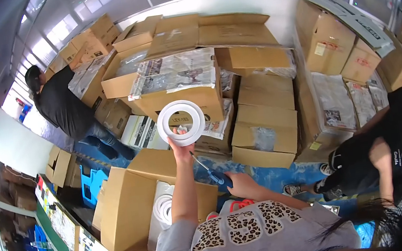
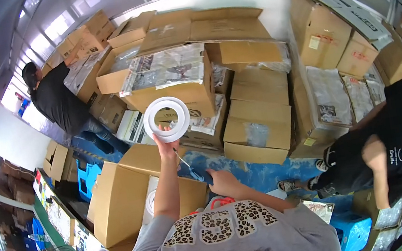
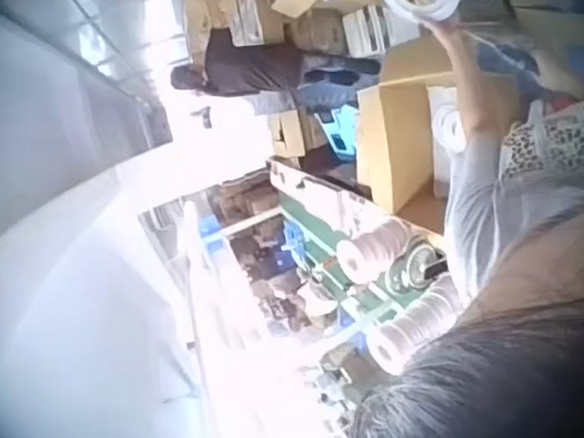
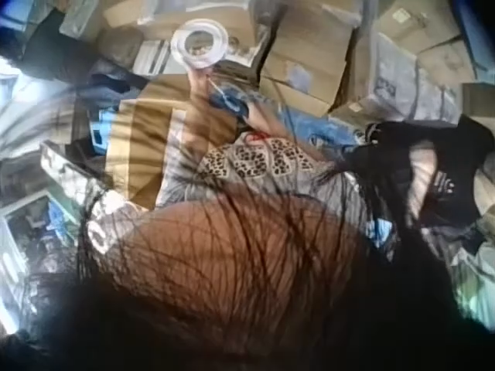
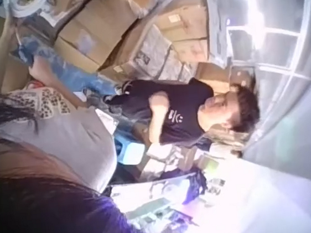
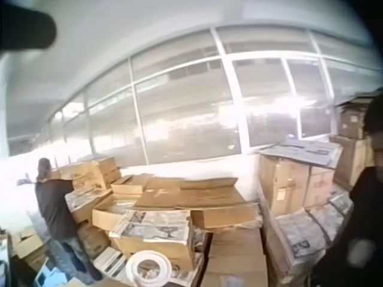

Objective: Cleaning white circular light fixture components with an air duster gun and packing them into a cardboard box.

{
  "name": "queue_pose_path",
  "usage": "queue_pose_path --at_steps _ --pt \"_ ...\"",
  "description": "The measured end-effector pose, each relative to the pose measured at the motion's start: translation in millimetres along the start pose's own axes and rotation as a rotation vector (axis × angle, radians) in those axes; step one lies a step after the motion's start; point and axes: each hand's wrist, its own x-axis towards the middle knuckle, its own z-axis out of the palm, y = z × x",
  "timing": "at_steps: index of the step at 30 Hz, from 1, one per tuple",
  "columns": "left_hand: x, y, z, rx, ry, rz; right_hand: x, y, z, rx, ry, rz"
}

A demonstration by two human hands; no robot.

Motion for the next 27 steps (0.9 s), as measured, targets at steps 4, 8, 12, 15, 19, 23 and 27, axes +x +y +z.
queue_pose_path --at_steps 4,8,12,15,19,23,27 --pt "-1 0 1 -0.078 -0.006 0.029 -1 19 -1 -0.011 0.055 0.005" --pt "-5 5 -12 -0.056 -0.048 0.023 4 20 -4 -0.03 0.122 0.03" --pt "-16 15 -26 0.022 -0.034 0.015 7 16 -8 -0.041 0.093 0.103" --pt "-20 25 -43 0.04 0.035 0.012 12 16 -6 -0.061 0.082 0.124" --pt "-22 35 -66 0.036 0.051 0.001 16 11 -2 -0.053 0.078 0.101" --pt "-25 44 -82 0.035 0.047 -0.006 18 -2 4 -0.101 0.05 0.013" --pt "-27 43 -68 -0.019 0.076 -0.004 13 -10 10 -0.065 -0.017 -0.075"
